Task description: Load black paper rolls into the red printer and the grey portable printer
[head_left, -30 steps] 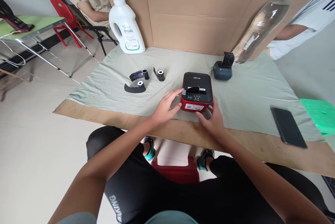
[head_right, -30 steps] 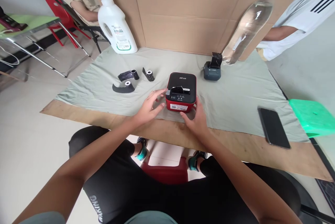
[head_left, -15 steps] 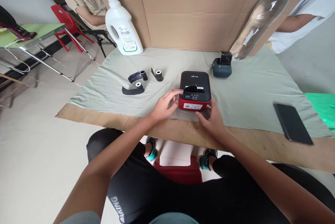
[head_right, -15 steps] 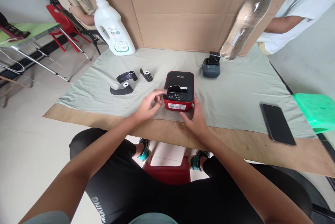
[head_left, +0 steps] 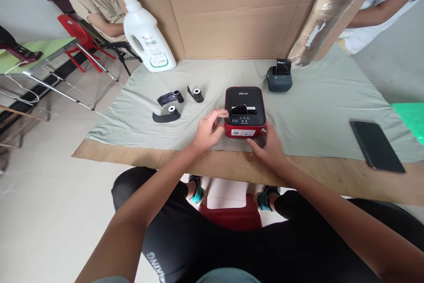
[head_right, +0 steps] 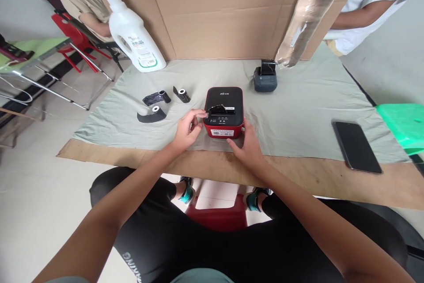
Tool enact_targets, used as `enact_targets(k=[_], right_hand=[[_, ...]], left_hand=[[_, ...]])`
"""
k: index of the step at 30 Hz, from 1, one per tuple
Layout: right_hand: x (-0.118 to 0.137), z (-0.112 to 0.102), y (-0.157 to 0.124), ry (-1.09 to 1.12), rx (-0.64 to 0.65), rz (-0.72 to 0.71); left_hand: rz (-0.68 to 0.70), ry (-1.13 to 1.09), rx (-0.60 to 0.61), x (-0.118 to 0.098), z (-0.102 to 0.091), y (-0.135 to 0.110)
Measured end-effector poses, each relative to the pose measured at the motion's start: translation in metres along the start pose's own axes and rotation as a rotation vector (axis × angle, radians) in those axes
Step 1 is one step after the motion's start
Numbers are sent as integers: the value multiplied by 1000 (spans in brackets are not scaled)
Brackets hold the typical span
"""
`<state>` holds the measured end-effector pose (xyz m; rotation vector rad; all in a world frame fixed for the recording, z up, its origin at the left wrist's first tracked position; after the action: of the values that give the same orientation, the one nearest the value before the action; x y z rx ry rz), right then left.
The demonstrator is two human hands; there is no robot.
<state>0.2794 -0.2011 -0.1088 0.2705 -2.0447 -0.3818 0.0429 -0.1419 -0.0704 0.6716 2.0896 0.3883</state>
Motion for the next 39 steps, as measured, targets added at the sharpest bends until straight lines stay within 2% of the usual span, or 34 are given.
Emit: enact_targets(k=[6, 11, 15, 20, 23, 25, 27, 29, 34, 39], right_hand=[[0, 2, 3, 4, -6, -19], [-1, 2, 3, 17, -11, -50], [-1, 1, 3, 15, 5, -48], [-4, 1, 3, 15, 7, -27], [-6, 3, 2, 20, 5, -29], [-6, 3, 2, 28, 1, -35], [-6, 2, 2, 29, -1, -31], [-6, 2, 2, 27, 4, -20], [-6, 1, 3, 33, 6, -8], [-5, 1, 4, 42, 10, 11]], left_hand=[[37, 78, 43, 0, 2, -3], [-14, 26, 12, -9, -8, 2], [-22, 123, 67, -18, -11, 21], [42, 207, 129, -28, -1, 55], [75, 103, 82, -34, 2, 73], [8, -62, 98, -32, 4, 83], [-95, -203, 170, -25, 6, 92], [-131, -210, 273, -18, 8, 101], [-34, 155, 583, -8, 14, 118], [-45, 410, 737, -12, 31, 137]])
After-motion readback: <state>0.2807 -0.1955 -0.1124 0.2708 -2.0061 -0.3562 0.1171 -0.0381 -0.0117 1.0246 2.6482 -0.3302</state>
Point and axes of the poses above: each hand's wrist, its own y-axis towards the middle knuckle, its own z-axis out of the palm, x = y × z, the point moved 3 cm from there along y, towards the middle knuckle, and after that the axes turned 1 degree about y, right-handed, at the moved point
